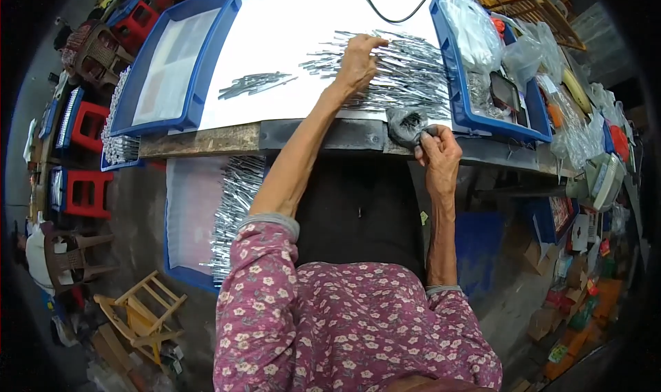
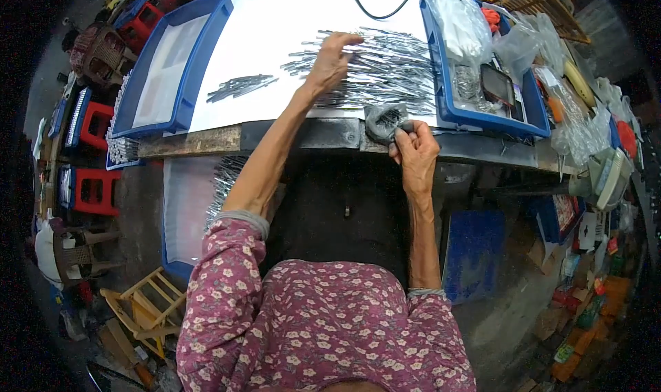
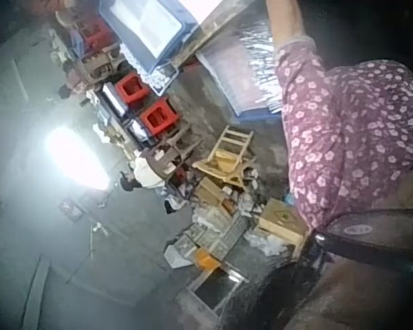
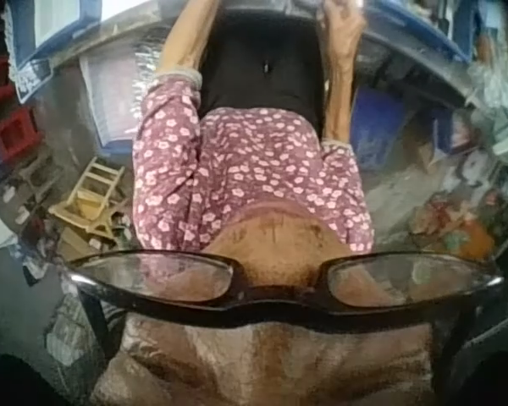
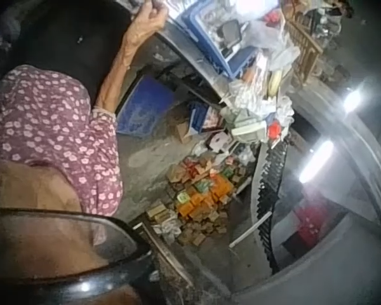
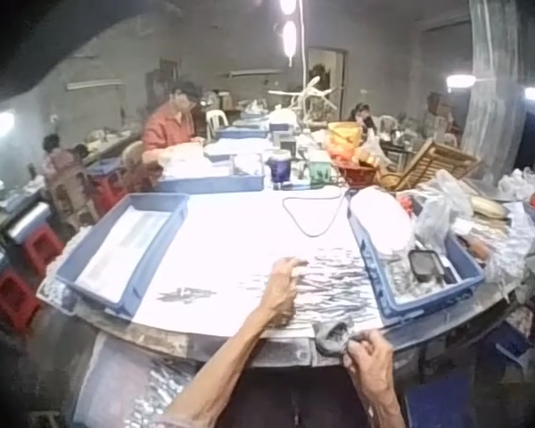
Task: Sorting and cleaning small metal components at an industrial workbench.
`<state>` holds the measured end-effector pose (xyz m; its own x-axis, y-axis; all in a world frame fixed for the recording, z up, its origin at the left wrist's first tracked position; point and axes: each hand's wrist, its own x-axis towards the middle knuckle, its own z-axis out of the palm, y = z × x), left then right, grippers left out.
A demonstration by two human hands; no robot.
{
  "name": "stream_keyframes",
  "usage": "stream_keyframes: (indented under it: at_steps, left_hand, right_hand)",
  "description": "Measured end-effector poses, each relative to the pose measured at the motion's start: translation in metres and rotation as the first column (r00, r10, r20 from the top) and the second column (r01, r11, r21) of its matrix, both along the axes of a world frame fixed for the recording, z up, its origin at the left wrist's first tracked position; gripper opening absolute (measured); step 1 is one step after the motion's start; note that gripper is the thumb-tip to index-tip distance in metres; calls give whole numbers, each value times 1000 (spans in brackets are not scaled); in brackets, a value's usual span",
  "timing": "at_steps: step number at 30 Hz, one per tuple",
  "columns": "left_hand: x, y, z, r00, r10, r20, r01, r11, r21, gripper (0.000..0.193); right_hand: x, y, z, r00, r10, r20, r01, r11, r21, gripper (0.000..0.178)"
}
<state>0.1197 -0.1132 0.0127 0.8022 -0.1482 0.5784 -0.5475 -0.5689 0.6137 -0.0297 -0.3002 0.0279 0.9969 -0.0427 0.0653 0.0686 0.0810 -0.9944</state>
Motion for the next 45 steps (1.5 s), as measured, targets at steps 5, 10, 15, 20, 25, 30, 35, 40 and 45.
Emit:
stream_keyframes:
  at_steps: [5, 10, 15, 20, 25, 30, 35, 40, 45]
  left_hand:
    - [-40, 67, -2, 980, 198, -32, -196, 979, 52, 29]
    - [-63, 141, -22, 879, 472, 69, -458, 795, 398, 25]
    - [-78, 158, -33, 867, 497, 32, -463, 780, 421, 23]
    - [-90, 151, -23, 862, 506, -32, -445, 785, 431, 23]
    - [-99, 146, -15, 879, 469, -87, -402, 827, 394, 21]
    - [-107, 139, -12, 899, 423, -109, -352, 849, 393, 20]
    - [-110, 130, -7, 919, 386, -80, -305, 826, 474, 18]
    - [-104, 123, -15, 939, 340, -56, -281, 850, 445, 16]
    - [-95, 109, -16, 957, 270, -109, -210, 899, 384, 13]
  right_hand:
    - [-2, 4, -3, 1000, 19, 5, -19, 1000, 16, 10]
    - [-1, 11, -8, 998, 57, -11, -57, 998, -17, 11]
    - [-4, 16, -11, 995, 102, -17, -102, 995, -12, 12]
    - [-6, 16, -11, 994, 102, -35, -102, 995, -17, 11]
    - [-7, 19, -12, 993, 114, -31, -115, 993, -25, 9]
    - [-6, 19, -14, 991, 125, -48, -126, 992, -17, 9]
    - [-6, 19, -13, 988, 133, -74, -131, 991, 35, 7]
    - [-7, 20, -10, 985, 142, -100, -131, 985, 114, 9]
    - [-9, 15, -6, 980, 167, -106, -151, 978, 142, 14]
